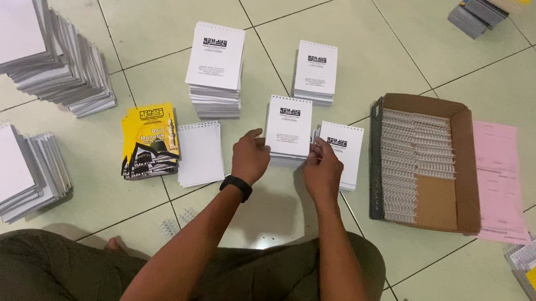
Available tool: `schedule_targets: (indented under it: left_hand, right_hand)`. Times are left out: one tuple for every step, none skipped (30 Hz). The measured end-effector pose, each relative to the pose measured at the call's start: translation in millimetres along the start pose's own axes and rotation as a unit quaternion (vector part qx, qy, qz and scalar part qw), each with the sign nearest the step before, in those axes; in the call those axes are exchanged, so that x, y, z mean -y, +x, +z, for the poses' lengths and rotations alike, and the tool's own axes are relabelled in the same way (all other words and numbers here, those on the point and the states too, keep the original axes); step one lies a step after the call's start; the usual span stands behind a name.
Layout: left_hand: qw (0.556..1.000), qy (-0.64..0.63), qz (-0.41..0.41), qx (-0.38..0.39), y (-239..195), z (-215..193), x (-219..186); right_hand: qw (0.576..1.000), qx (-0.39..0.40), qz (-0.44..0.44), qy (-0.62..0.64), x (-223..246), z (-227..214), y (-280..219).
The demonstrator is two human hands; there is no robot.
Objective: The person sits on the floor and assembles spiral-bound notebooks by hand. They take stacks of paper, insert spiral bindings, and place the finished notebooks into yellow packaging sleeves.
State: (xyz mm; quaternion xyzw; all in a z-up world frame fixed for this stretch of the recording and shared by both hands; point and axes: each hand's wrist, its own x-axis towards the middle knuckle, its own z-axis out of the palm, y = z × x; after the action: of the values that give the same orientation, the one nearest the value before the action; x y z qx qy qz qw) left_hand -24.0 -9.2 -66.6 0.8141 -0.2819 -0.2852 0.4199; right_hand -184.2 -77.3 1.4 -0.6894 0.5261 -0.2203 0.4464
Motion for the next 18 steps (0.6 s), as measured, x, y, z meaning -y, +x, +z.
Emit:
schedule_targets:
  left_hand:
    - [1.0,-0.001,-0.001,0.0,0,3,0]
    - [1.0,0.014,0.001,-0.005,1,5,-1]
    - [1.0,0.028,0.002,-0.01,2,7,-2]
    - [1.0,0.028,0.003,-0.011,1,6,-5]
    - [0.999,0.035,0.006,-0.017,0,5,-9]
    - [0.999,0.041,0.008,-0.023,-1,4,-12]
    - [0.999,0.042,0.009,-0.024,0,3,-13]
    - [0.999,0.033,0.011,-0.031,1,2,-14]
    - [0.999,0.025,0.013,-0.039,1,2,-14]
    - [0.999,0.025,0.013,-0.039,-1,-2,-20]
    - [0.999,0.013,0.016,-0.04,-3,-7,-26]
    - [0.999,0.002,0.018,-0.042,-4,-12,-31]
    - [0.999,0.002,0.019,-0.042,-5,-15,-34]
    - [0.999,0.007,0.018,-0.042,-5,-17,-37]
    - [0.999,0.012,0.017,-0.041,-5,-19,-41]
    - [0.999,0.013,0.016,-0.04,-3,-18,-41]
    - [0.999,0.018,0.017,-0.042,-1,-17,-42]
    - [0.999,0.022,0.018,-0.045,2,-17,-43]
  right_hand:
    - [1.0,0.0,0.0,-0.001,-4,1,0]
    - [1.0,-0.009,-0.008,-0.003,-7,2,1]
    - [1.0,-0.018,-0.015,-0.004,-10,3,2]
    - [1.0,-0.018,-0.016,-0.004,-15,4,5]
    - [1.0,-0.021,-0.016,0.01,-20,4,8]
    - [0.999,-0.024,-0.015,0.023,-24,5,11]
    - [0.999,-0.024,-0.015,0.024,-29,7,15]
    - [0.999,-0.026,-0.018,0.033,-35,9,18]
    - [0.999,-0.028,-0.02,0.041,-41,11,21]
    - [0.999,-0.029,-0.02,0.042,-34,8,17]
    - [0.998,-0.031,-0.025,0.04,-26,5,13]
    - [0.998,-0.033,-0.03,0.038,-19,4,9]
    - [0.998,-0.033,-0.03,0.038,-23,5,10]
    - [0.998,-0.034,-0.028,0.036,-27,6,12]
    - [0.998,-0.035,-0.026,0.034,-32,7,14]
    - [0.998,-0.035,-0.025,0.034,-34,8,15]
    - [0.998,-0.034,-0.032,0.032,-37,9,16]
    - [0.998,-0.034,-0.039,0.029,-39,10,18]
